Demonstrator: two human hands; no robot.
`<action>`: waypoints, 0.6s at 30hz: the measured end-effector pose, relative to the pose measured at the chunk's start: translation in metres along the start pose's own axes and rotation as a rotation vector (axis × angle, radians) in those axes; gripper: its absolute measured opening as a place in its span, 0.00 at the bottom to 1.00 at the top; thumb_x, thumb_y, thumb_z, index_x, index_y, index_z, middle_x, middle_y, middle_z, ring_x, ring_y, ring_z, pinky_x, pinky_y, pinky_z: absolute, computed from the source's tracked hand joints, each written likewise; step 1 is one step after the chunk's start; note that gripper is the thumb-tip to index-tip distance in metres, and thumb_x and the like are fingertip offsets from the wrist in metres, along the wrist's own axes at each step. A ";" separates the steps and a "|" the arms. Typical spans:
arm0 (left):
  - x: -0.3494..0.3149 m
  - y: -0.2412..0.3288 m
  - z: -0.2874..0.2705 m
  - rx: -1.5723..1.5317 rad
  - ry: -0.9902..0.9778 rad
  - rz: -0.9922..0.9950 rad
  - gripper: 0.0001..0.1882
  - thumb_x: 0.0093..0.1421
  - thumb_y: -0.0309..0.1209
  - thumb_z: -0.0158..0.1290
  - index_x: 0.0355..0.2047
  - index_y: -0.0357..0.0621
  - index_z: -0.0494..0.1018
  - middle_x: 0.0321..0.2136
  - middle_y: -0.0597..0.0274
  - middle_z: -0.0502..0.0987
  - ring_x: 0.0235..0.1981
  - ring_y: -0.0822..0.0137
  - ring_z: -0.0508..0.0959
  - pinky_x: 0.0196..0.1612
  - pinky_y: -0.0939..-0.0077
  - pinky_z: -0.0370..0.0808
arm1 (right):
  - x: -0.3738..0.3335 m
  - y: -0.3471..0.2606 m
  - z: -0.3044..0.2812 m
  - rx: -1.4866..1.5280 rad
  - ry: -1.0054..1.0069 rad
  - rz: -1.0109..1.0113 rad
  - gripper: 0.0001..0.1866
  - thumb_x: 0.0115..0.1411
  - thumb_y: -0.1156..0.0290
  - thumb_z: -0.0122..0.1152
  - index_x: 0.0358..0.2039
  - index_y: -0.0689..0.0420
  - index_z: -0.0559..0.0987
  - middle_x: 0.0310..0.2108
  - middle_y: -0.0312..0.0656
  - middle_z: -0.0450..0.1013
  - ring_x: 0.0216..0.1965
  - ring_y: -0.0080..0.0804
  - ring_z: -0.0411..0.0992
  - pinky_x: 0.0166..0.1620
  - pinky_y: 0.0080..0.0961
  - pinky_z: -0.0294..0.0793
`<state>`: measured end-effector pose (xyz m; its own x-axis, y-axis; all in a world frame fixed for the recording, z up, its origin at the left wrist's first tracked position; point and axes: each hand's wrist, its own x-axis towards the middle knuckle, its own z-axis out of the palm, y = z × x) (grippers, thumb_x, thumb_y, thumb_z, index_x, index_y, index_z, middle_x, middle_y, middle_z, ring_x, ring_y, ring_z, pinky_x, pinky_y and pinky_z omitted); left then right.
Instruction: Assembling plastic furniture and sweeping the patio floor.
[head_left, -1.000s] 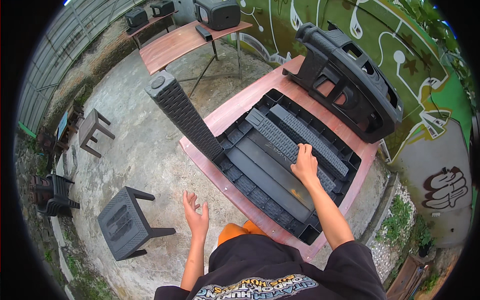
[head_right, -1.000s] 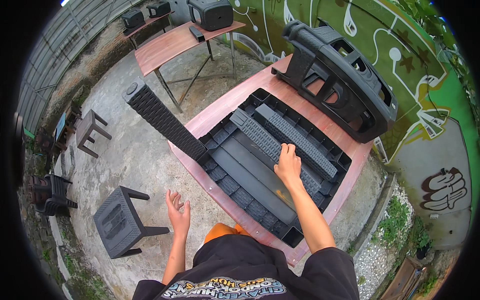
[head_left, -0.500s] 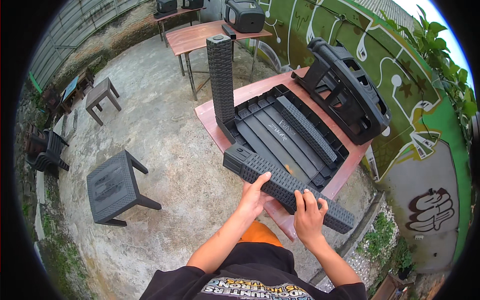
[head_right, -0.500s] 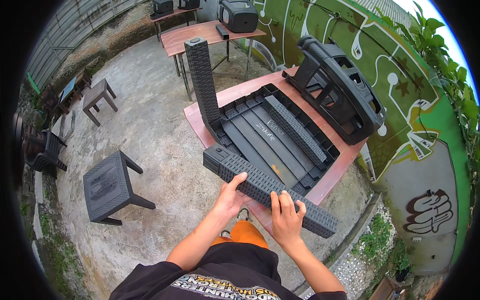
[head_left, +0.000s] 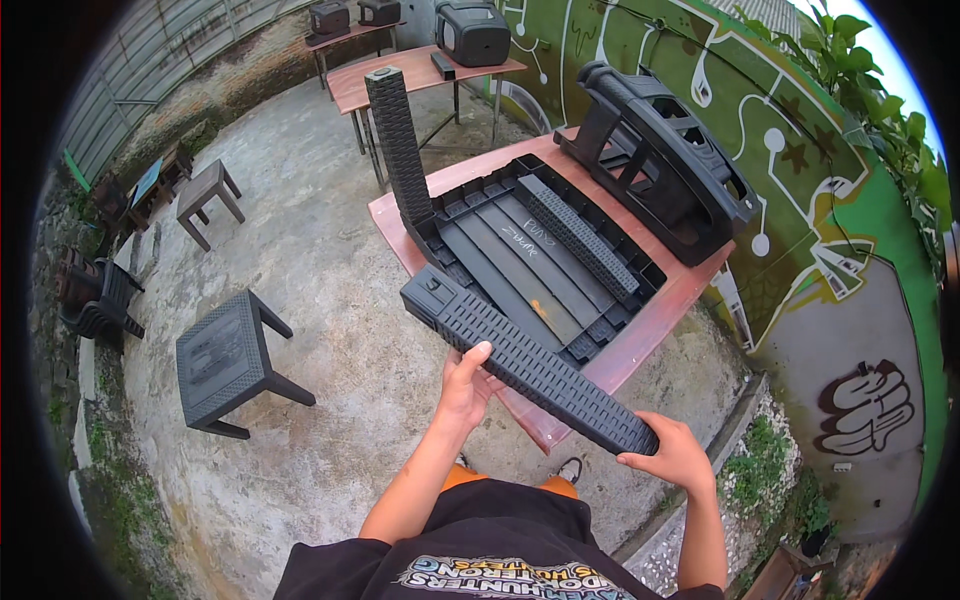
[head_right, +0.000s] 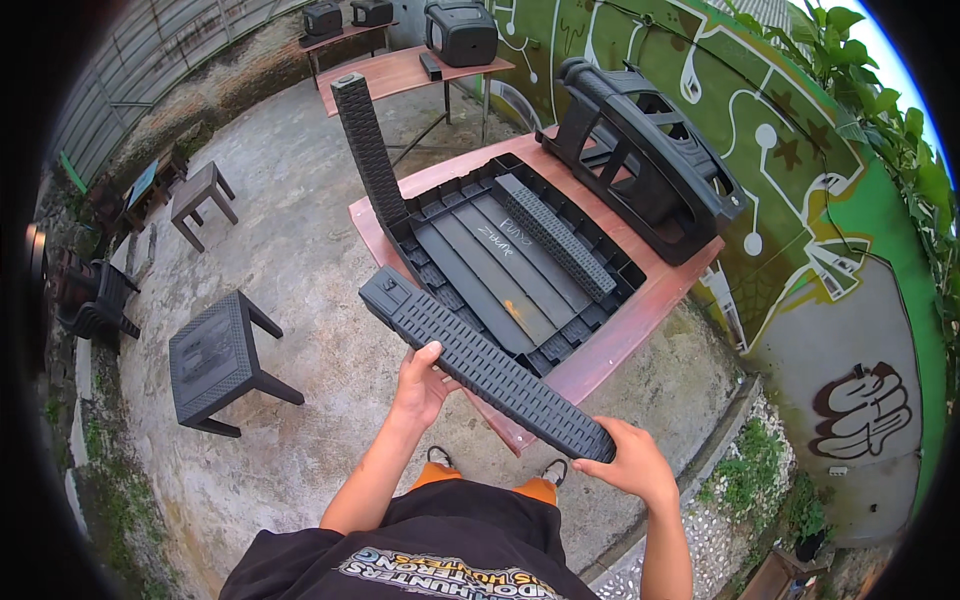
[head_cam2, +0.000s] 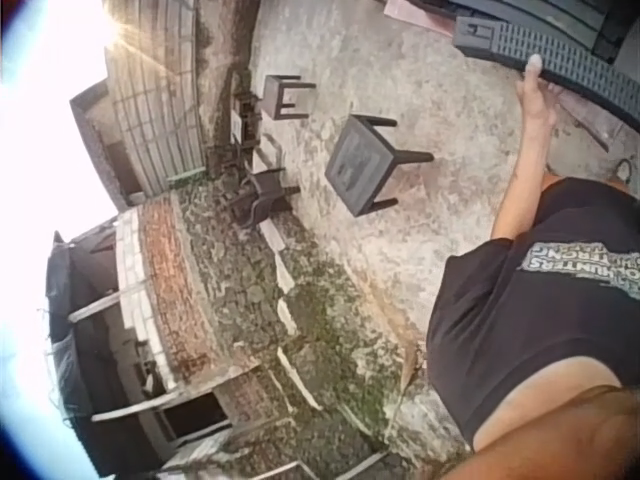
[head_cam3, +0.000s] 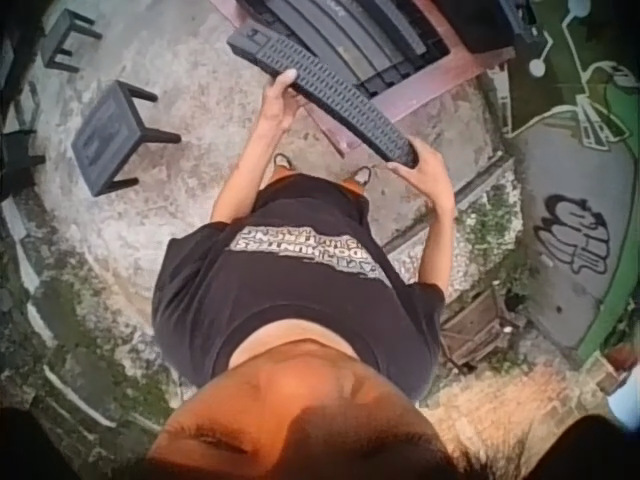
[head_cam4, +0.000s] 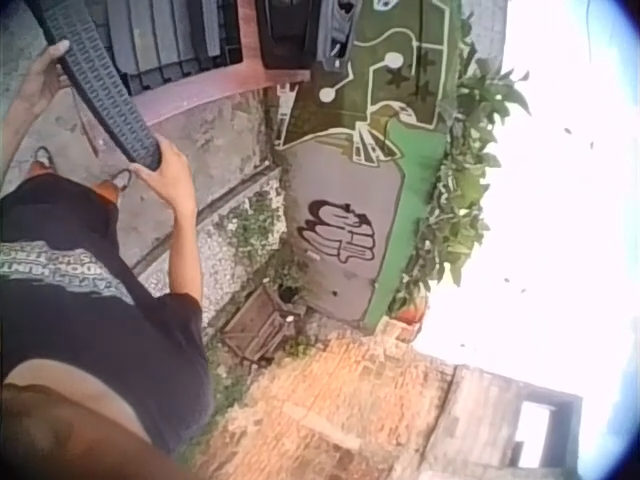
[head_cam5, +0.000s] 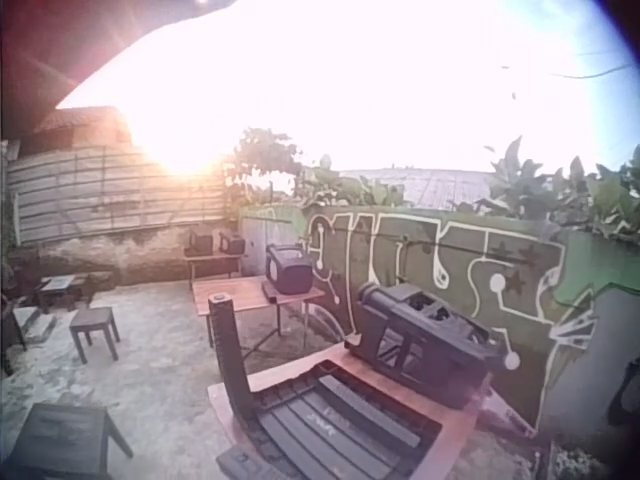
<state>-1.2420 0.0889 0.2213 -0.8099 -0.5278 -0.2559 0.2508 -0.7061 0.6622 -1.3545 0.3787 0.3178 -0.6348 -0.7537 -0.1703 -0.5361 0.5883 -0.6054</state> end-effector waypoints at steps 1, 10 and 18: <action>-0.003 -0.011 0.008 0.028 0.016 0.056 0.30 0.59 0.45 0.55 0.56 0.43 0.62 0.50 0.56 0.72 0.48 0.60 0.76 0.49 0.53 0.75 | -0.005 0.006 -0.006 0.045 -0.062 0.016 0.40 0.40 0.52 0.75 0.51 0.63 0.75 0.35 0.53 0.78 0.37 0.50 0.78 0.43 0.34 0.77; -0.040 -0.077 0.033 0.447 0.189 0.660 0.36 0.65 0.34 0.47 0.68 0.36 0.46 0.64 0.49 0.59 0.65 0.59 0.60 0.67 0.64 0.54 | -0.015 0.031 -0.035 0.965 -0.669 0.156 0.29 0.59 0.55 0.64 0.48 0.71 0.76 0.35 0.45 0.79 0.33 0.22 0.75 0.38 0.19 0.75; -0.082 -0.092 0.044 1.722 1.013 0.909 0.37 0.55 0.36 0.65 0.59 0.35 0.61 0.56 0.50 0.67 0.55 0.54 0.68 0.60 0.65 0.63 | -0.022 -0.060 -0.043 1.486 -1.624 0.225 0.37 0.63 0.44 0.55 0.56 0.66 0.68 0.49 0.49 0.74 0.49 0.34 0.75 0.52 0.28 0.76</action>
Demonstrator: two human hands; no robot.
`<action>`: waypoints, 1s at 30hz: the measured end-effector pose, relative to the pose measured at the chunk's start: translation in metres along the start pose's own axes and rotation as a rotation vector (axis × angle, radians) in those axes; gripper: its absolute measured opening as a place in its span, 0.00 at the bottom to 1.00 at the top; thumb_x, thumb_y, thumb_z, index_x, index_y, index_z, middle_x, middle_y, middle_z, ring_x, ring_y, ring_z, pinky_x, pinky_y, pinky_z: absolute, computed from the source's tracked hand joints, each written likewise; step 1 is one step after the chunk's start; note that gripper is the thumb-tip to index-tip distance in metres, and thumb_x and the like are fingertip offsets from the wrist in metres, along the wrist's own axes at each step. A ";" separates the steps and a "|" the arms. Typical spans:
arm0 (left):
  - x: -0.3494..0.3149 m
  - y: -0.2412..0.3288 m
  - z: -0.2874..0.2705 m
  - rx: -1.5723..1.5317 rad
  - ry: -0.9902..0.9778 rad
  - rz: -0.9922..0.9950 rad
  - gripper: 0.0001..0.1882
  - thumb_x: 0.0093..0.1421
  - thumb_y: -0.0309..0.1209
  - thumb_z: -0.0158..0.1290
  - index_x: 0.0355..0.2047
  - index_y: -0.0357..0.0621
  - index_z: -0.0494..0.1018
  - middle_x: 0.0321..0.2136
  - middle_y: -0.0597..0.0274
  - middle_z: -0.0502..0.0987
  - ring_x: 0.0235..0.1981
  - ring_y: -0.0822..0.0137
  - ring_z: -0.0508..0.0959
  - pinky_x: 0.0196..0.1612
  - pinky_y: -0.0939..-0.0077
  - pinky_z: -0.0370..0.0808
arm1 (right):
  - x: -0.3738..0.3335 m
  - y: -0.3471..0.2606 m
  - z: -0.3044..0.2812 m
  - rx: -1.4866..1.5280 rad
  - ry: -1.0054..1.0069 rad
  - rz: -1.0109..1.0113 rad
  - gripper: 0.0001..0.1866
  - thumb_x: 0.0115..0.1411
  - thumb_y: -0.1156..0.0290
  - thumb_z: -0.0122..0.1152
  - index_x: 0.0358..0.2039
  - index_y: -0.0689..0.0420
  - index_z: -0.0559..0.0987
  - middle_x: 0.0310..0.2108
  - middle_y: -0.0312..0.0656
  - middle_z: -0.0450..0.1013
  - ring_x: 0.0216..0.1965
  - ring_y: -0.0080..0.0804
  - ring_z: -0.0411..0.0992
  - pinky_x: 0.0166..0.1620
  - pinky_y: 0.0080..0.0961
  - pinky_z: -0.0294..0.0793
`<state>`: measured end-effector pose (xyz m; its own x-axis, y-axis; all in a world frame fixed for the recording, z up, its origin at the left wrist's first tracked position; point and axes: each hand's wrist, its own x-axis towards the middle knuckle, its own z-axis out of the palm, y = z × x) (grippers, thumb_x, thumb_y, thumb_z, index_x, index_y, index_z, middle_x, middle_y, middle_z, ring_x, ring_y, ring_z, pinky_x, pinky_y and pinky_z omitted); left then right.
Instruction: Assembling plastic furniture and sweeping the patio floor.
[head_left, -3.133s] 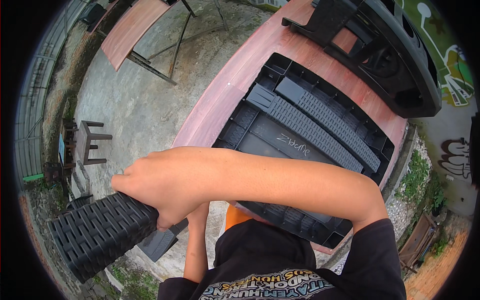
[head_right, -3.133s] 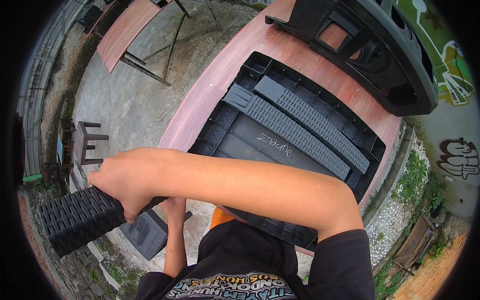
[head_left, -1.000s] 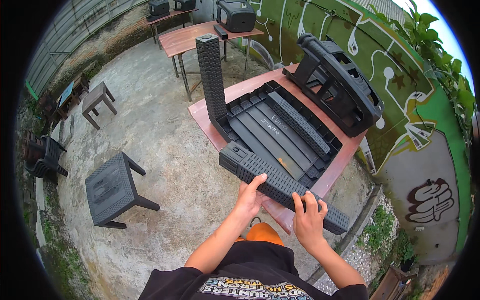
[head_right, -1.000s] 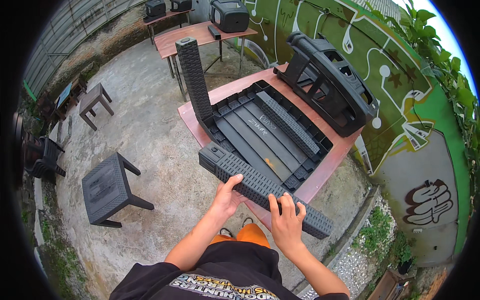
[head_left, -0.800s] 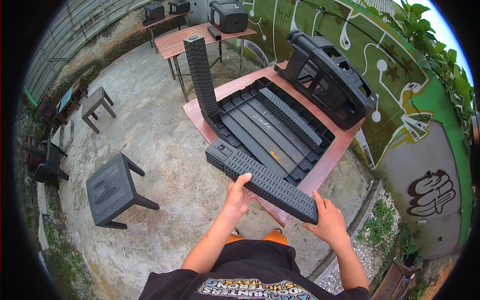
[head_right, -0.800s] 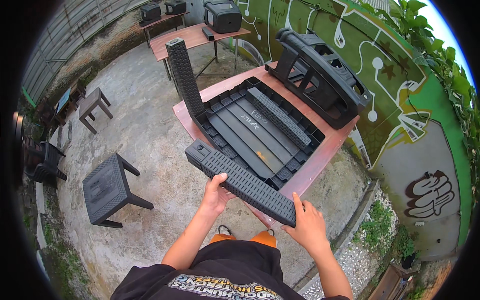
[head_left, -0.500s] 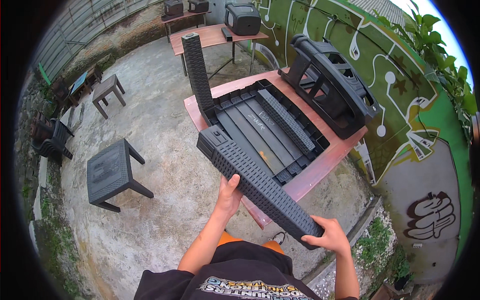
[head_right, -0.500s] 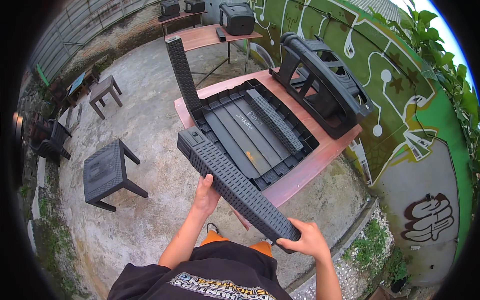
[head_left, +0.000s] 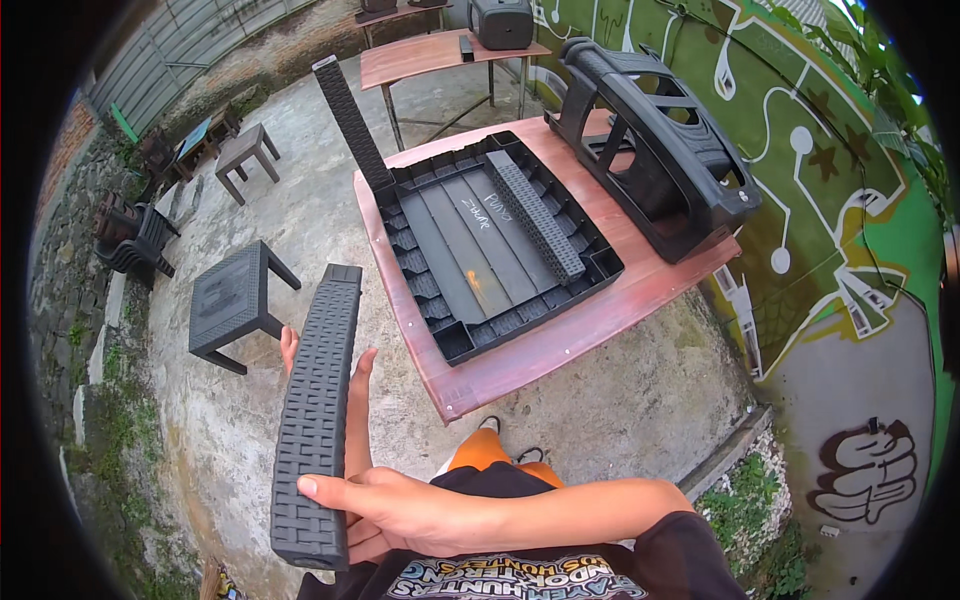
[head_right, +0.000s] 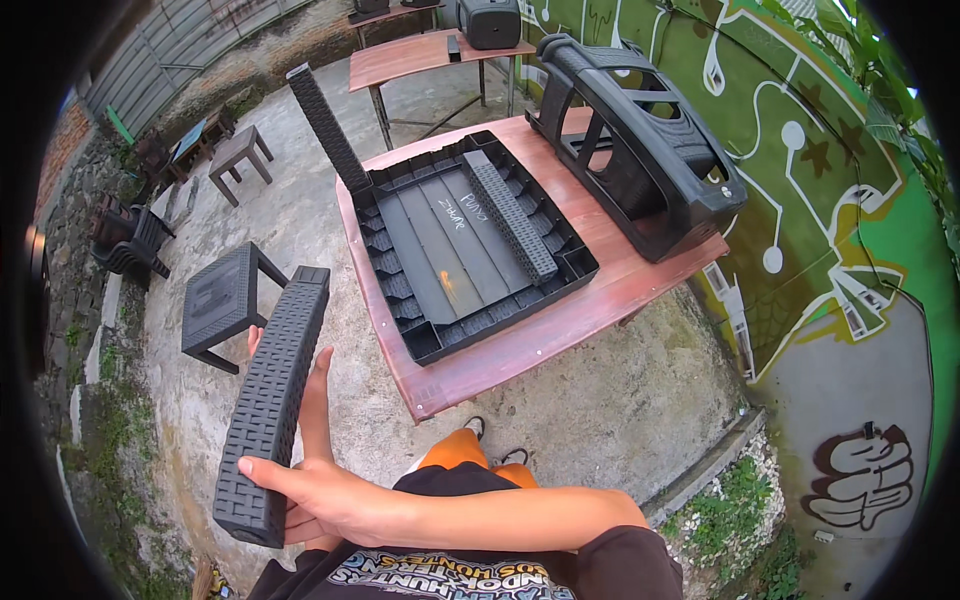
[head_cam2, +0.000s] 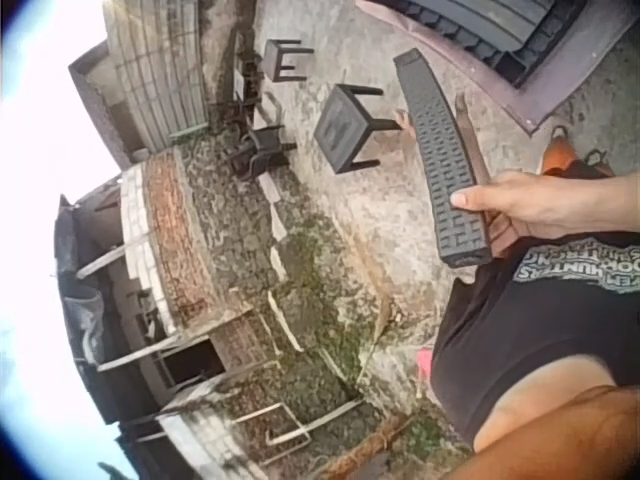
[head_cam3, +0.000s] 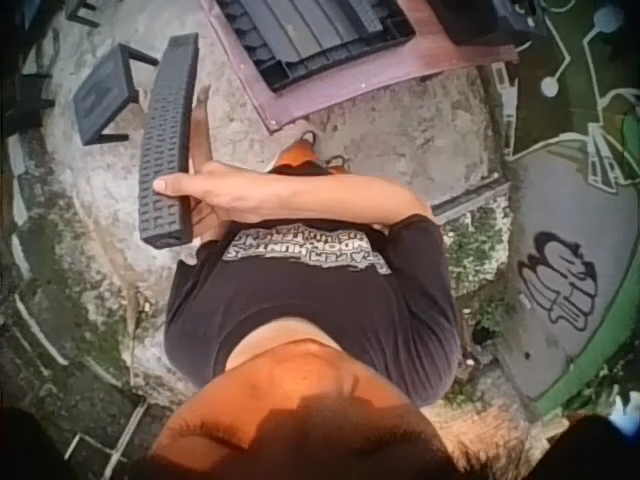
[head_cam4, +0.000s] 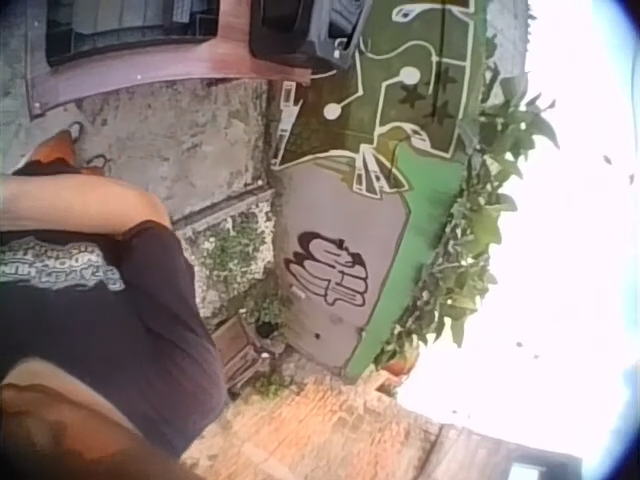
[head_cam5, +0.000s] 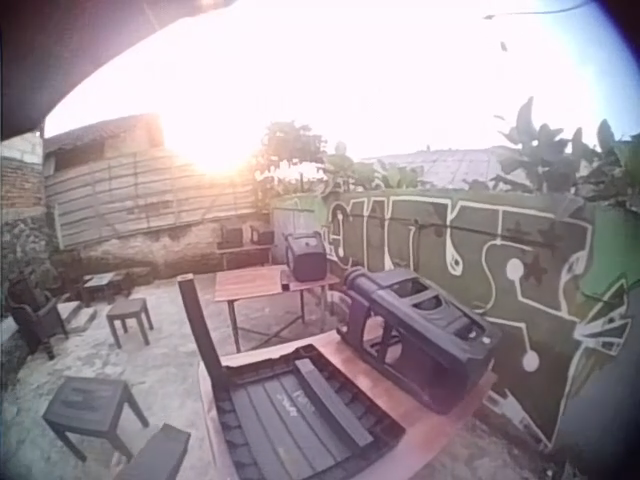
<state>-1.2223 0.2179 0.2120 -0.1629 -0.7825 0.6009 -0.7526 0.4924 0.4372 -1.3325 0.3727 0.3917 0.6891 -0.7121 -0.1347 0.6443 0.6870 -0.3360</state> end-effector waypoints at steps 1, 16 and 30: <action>0.005 0.000 -0.001 0.023 0.052 -0.009 0.35 0.55 0.38 0.65 0.57 0.34 0.63 0.54 0.51 0.69 0.53 0.54 0.70 0.58 0.66 0.65 | 0.006 0.000 0.008 0.073 -0.013 0.067 0.38 0.63 0.43 0.55 0.57 0.66 0.67 0.51 0.50 0.72 0.50 0.34 0.74 0.52 0.29 0.76; 0.031 0.096 0.029 -0.479 0.229 -0.462 0.23 0.51 0.28 0.66 0.43 0.32 0.70 0.38 0.56 0.78 0.38 0.68 0.77 0.46 0.72 0.73 | -0.054 -0.206 -0.199 -1.636 0.492 -0.323 0.27 0.55 0.73 0.63 0.56 0.61 0.69 0.36 0.51 0.79 0.37 0.40 0.80 0.41 0.31 0.79; 0.012 0.150 0.075 -0.238 0.405 -0.713 0.29 0.49 0.31 0.67 0.48 0.31 0.68 0.39 0.52 0.78 0.39 0.64 0.79 0.46 0.69 0.74 | 0.025 -0.210 -0.323 -1.837 -0.044 -0.068 0.30 0.49 0.76 0.63 0.56 0.60 0.72 0.42 0.52 0.78 0.46 0.44 0.77 0.51 0.35 0.76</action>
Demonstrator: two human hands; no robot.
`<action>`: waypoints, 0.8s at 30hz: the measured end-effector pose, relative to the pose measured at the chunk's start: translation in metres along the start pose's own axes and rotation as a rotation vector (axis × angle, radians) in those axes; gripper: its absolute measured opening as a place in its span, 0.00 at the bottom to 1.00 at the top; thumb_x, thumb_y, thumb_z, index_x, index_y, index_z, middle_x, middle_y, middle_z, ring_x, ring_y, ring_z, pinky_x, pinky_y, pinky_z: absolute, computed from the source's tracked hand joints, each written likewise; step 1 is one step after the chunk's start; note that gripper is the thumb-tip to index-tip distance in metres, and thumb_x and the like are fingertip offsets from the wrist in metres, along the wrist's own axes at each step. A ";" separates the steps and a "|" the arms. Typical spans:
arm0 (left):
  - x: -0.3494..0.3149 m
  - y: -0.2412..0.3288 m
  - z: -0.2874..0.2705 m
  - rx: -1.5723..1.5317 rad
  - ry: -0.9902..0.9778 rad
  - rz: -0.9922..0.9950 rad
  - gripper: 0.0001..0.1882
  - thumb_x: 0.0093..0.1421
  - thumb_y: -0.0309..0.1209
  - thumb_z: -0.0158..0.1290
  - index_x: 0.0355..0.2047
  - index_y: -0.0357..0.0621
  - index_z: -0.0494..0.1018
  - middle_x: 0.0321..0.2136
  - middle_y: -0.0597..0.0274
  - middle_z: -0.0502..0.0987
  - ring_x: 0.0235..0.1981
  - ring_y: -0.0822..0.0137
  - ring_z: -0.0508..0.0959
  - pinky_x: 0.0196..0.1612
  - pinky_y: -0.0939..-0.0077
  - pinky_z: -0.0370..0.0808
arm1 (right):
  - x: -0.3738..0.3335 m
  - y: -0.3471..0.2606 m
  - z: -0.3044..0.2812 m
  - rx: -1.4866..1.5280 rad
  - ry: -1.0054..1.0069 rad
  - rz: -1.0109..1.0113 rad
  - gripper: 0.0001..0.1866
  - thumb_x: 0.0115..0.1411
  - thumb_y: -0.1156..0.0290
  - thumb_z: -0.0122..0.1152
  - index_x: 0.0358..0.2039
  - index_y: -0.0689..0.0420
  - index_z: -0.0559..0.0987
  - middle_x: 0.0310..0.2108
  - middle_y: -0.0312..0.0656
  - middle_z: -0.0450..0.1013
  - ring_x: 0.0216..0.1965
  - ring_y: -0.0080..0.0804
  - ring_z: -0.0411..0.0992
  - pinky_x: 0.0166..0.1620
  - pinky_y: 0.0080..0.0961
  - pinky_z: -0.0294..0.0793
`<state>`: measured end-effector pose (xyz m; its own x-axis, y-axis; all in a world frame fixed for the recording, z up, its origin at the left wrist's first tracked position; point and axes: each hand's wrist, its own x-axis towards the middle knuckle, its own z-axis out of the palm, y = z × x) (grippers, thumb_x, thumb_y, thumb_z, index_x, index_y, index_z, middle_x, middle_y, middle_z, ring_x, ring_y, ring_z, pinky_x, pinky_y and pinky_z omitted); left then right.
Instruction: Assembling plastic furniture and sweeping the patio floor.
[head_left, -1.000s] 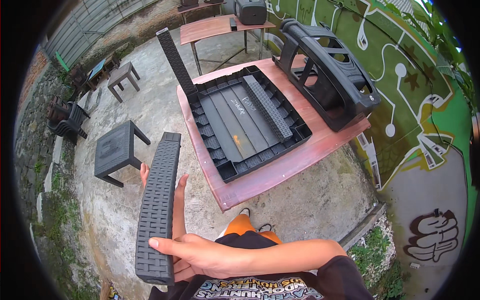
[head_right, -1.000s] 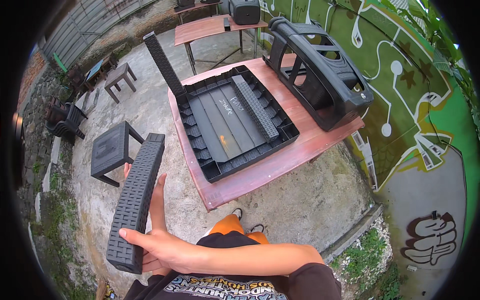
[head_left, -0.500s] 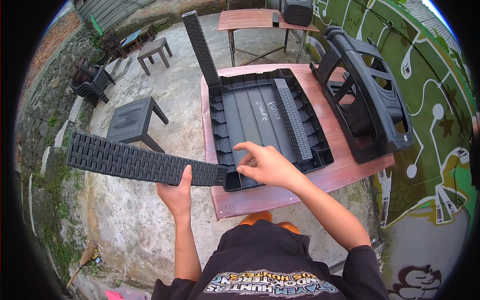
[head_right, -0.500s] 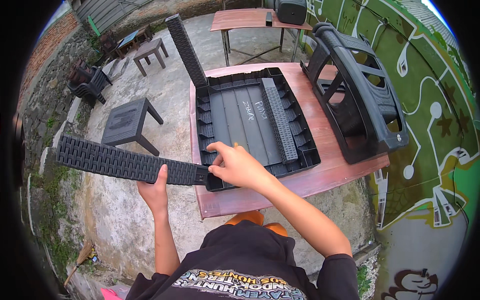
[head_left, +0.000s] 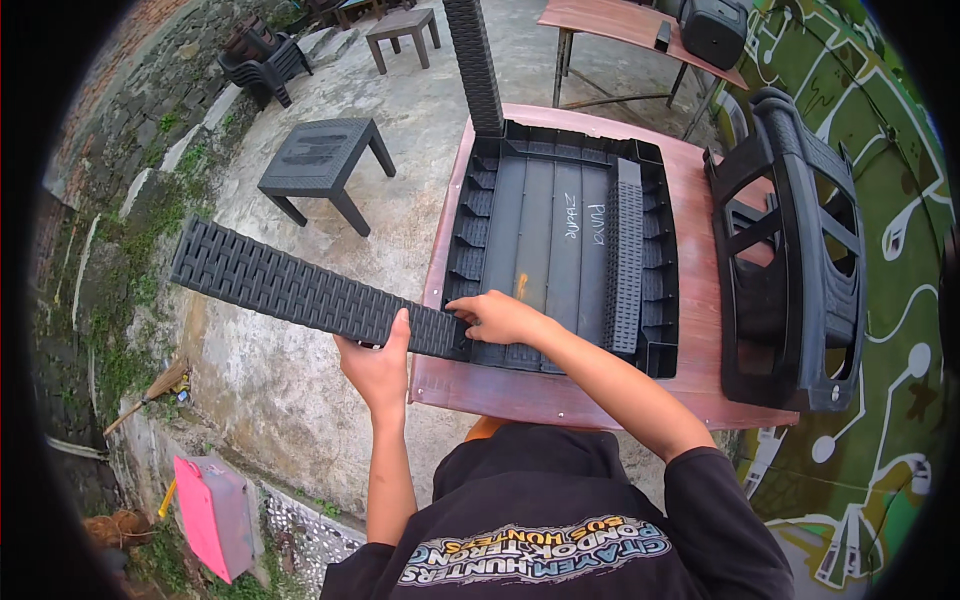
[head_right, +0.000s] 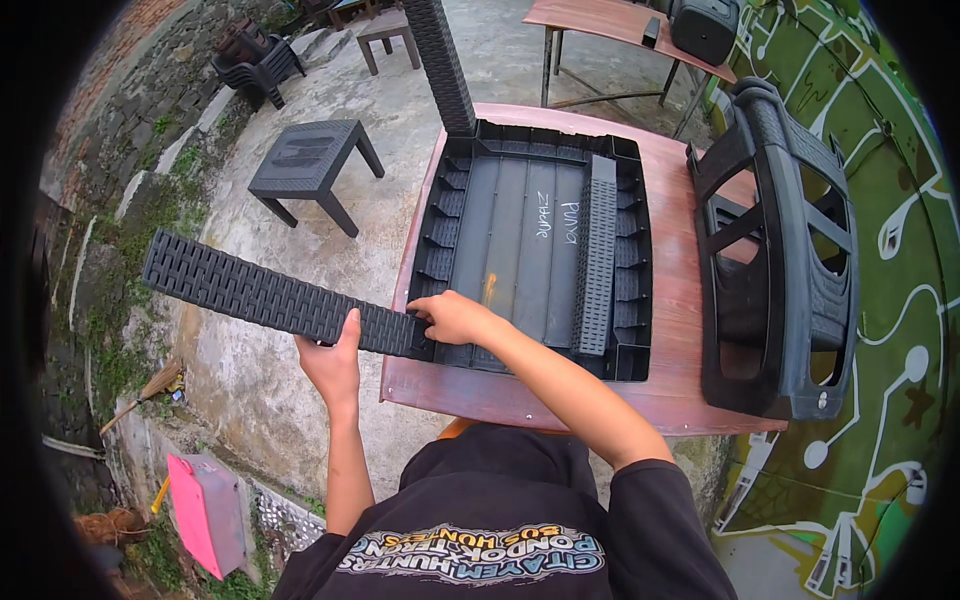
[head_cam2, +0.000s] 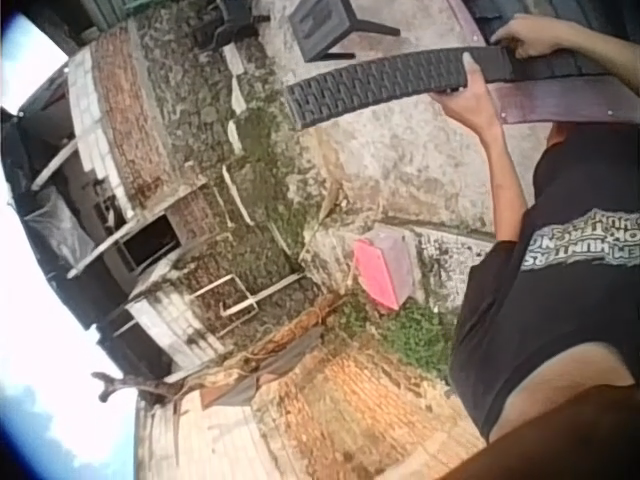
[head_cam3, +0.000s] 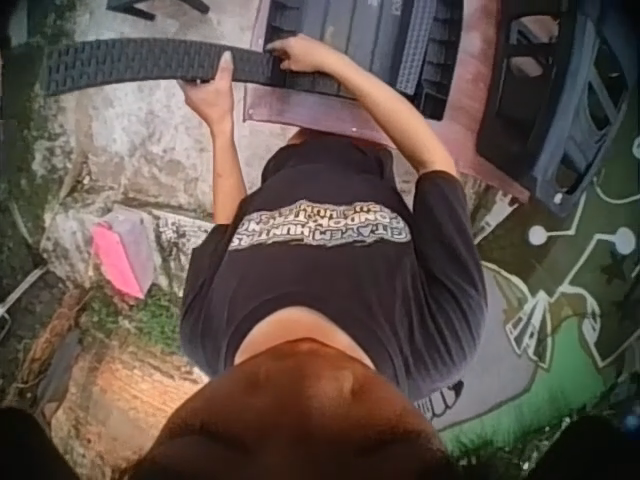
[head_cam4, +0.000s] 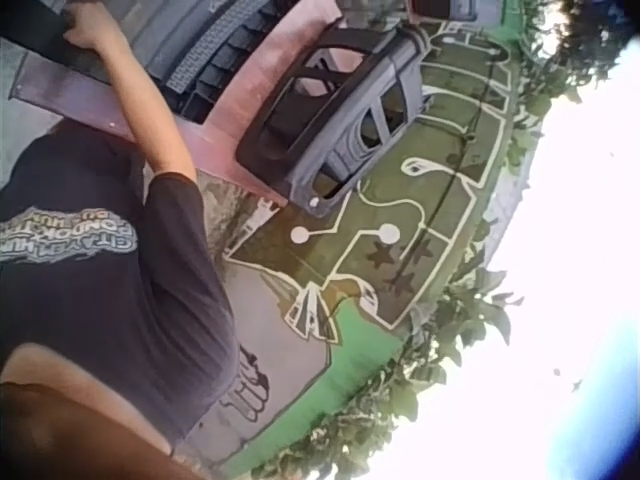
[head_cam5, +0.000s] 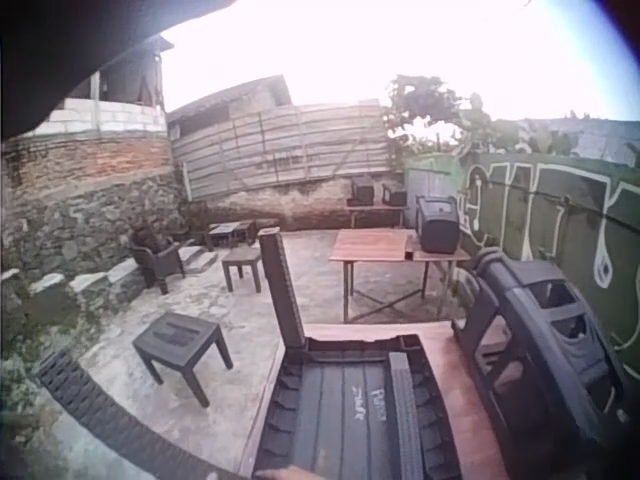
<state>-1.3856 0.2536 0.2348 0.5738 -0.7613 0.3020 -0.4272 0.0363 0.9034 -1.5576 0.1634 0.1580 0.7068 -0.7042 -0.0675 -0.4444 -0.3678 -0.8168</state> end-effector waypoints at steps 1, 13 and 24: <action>-0.002 0.002 0.002 0.013 0.037 0.014 0.29 0.49 0.31 0.67 0.48 0.32 0.68 0.38 0.52 0.78 0.39 0.63 0.79 0.46 0.69 0.74 | 0.001 0.002 -0.001 0.001 -0.024 -0.019 0.29 0.49 0.74 0.65 0.54 0.59 0.73 0.42 0.52 0.78 0.45 0.45 0.77 0.50 0.36 0.76; -0.031 0.018 0.032 0.241 0.102 0.050 0.30 0.45 0.32 0.69 0.45 0.34 0.68 0.35 0.51 0.79 0.36 0.61 0.81 0.41 0.68 0.76 | 0.006 0.033 0.009 -0.054 -0.006 -0.160 0.21 0.49 0.68 0.69 0.45 0.57 0.79 0.34 0.52 0.78 0.38 0.49 0.77 0.43 0.41 0.77; -0.046 0.015 0.043 0.319 0.075 0.129 0.23 0.46 0.29 0.68 0.40 0.35 0.72 0.33 0.53 0.80 0.34 0.61 0.81 0.40 0.69 0.76 | 0.018 0.042 -0.012 -0.141 -0.176 -0.202 0.16 0.51 0.68 0.67 0.42 0.54 0.81 0.33 0.47 0.80 0.38 0.45 0.78 0.42 0.40 0.76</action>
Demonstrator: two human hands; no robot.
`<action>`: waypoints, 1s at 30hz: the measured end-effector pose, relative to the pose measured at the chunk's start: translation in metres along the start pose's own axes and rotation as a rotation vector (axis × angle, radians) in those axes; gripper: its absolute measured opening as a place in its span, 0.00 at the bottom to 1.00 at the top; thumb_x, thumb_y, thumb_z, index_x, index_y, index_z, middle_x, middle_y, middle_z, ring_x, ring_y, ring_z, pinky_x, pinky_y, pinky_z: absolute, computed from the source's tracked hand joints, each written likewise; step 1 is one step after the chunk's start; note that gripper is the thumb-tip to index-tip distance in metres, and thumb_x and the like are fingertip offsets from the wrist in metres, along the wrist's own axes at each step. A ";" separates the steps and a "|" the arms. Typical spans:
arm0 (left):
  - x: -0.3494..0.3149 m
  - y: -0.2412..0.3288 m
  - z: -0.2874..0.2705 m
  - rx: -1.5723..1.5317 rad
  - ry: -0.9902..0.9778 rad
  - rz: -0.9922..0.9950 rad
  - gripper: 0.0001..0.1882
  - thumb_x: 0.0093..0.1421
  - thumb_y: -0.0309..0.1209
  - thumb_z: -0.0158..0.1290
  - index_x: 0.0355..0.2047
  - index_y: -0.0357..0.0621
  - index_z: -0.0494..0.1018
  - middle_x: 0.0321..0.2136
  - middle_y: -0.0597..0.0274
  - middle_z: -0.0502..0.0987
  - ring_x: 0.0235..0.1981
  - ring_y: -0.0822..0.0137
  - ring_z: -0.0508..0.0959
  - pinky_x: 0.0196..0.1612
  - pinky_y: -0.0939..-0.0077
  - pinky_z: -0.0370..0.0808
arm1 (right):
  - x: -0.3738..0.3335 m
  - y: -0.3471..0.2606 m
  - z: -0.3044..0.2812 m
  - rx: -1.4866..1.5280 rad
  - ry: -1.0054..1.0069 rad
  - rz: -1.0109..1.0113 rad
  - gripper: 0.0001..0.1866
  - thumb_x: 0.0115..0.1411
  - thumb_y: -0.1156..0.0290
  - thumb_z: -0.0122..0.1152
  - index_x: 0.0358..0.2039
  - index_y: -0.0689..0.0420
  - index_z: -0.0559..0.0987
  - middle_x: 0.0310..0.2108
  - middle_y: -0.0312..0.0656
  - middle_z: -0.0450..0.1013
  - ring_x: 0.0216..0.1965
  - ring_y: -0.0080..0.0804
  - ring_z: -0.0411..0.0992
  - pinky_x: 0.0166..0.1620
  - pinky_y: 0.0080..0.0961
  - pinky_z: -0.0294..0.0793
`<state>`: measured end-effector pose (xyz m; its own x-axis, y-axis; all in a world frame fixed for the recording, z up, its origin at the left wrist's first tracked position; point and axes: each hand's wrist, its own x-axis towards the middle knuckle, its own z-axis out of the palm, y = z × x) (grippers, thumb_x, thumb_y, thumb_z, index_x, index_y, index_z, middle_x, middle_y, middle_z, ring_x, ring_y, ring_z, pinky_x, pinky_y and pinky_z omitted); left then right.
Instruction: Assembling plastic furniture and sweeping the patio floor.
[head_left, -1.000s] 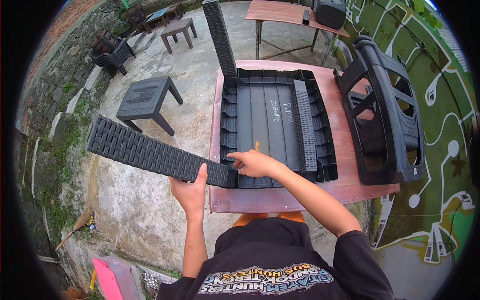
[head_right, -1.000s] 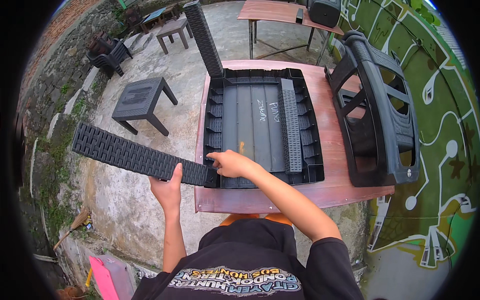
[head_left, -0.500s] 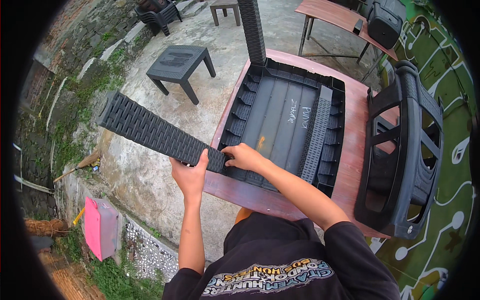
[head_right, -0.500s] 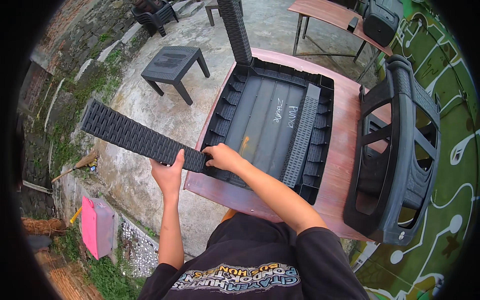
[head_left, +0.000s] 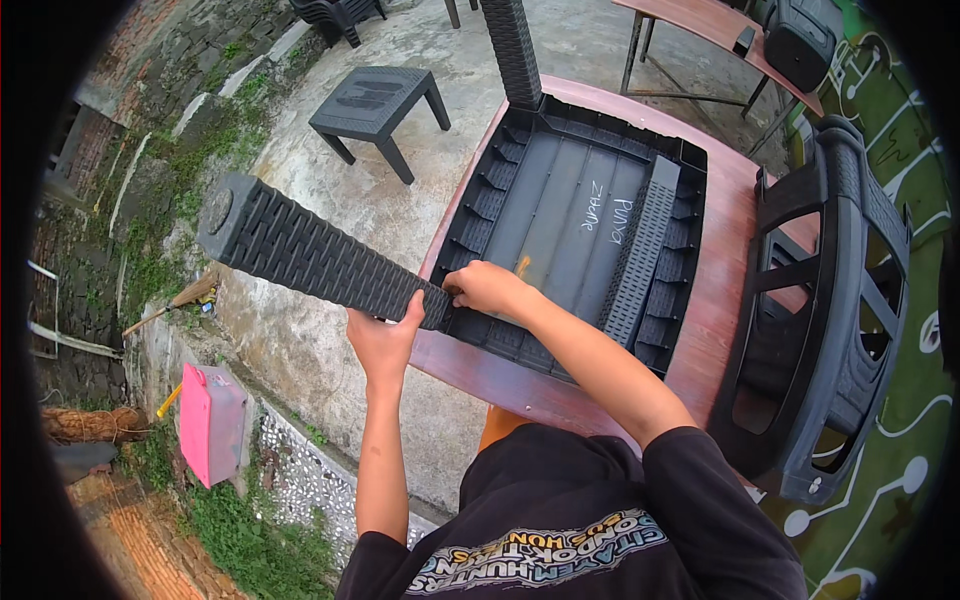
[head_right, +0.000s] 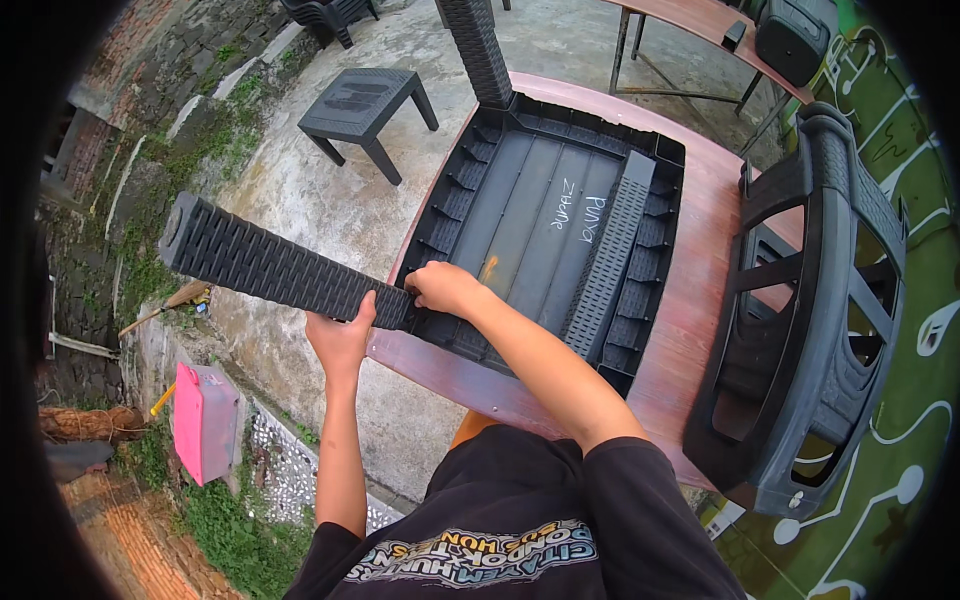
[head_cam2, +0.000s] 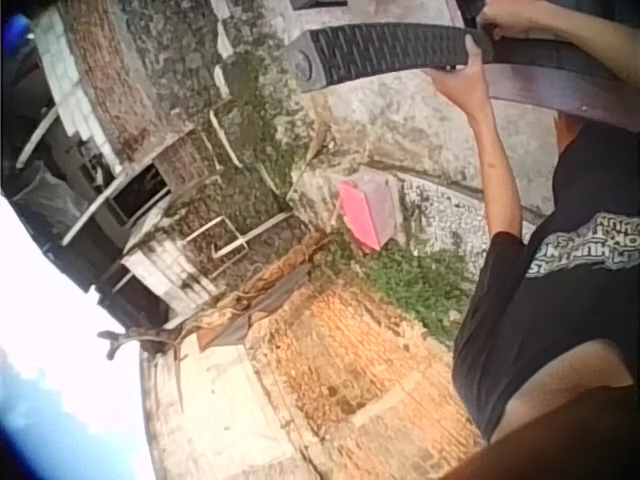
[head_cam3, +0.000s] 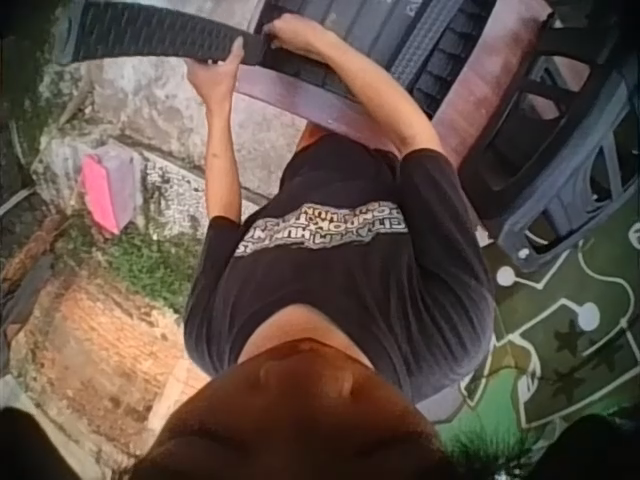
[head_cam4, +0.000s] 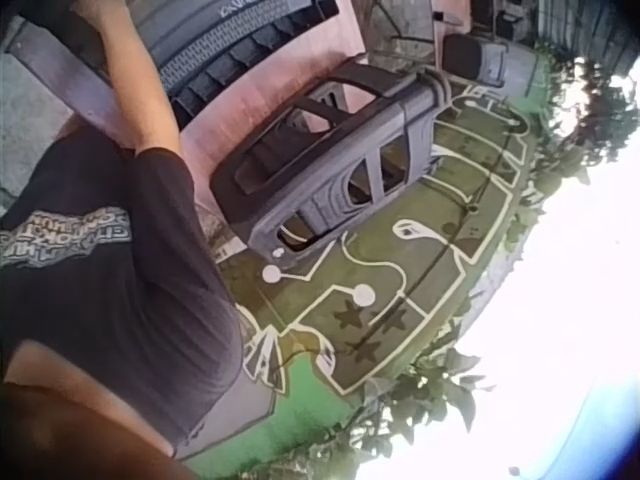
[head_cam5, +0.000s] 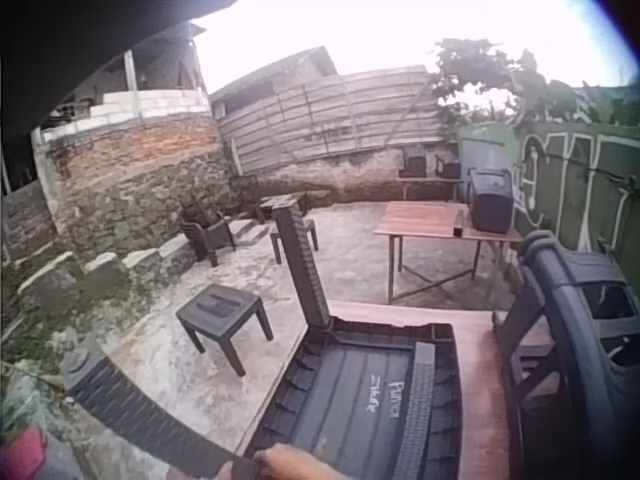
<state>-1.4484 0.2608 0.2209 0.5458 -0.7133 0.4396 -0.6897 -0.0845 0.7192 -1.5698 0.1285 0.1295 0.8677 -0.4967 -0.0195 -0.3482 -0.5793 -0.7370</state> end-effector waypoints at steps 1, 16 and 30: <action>-0.001 -0.004 -0.001 -0.025 -0.025 -0.004 0.22 0.46 0.29 0.68 0.39 0.35 0.72 0.32 0.53 0.80 0.34 0.61 0.81 0.40 0.69 0.76 | -0.001 0.002 -0.003 0.030 0.021 -0.009 0.16 0.51 0.69 0.66 0.42 0.54 0.81 0.34 0.47 0.80 0.38 0.44 0.78 0.42 0.40 0.76; -0.008 -0.030 0.005 0.036 0.004 -0.045 0.22 0.45 0.33 0.69 0.37 0.34 0.75 0.32 0.54 0.81 0.34 0.61 0.81 0.41 0.69 0.76 | -0.072 0.043 -0.086 0.197 0.263 0.145 0.14 0.56 0.73 0.60 0.44 0.61 0.79 0.36 0.47 0.80 0.40 0.37 0.80 0.45 0.28 0.77; -0.017 -0.038 0.013 0.081 0.024 -0.025 0.26 0.46 0.36 0.69 0.40 0.32 0.72 0.33 0.50 0.81 0.36 0.55 0.82 0.42 0.66 0.76 | -0.134 0.079 -0.114 0.535 0.591 0.329 0.16 0.59 0.70 0.58 0.46 0.62 0.79 0.32 0.44 0.80 0.35 0.27 0.80 0.39 0.23 0.77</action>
<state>-1.4371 0.2671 0.1791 0.5738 -0.6932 0.4360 -0.7116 -0.1585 0.6845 -1.7538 0.0752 0.1508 0.3736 -0.9266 -0.0430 -0.2067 -0.0379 -0.9777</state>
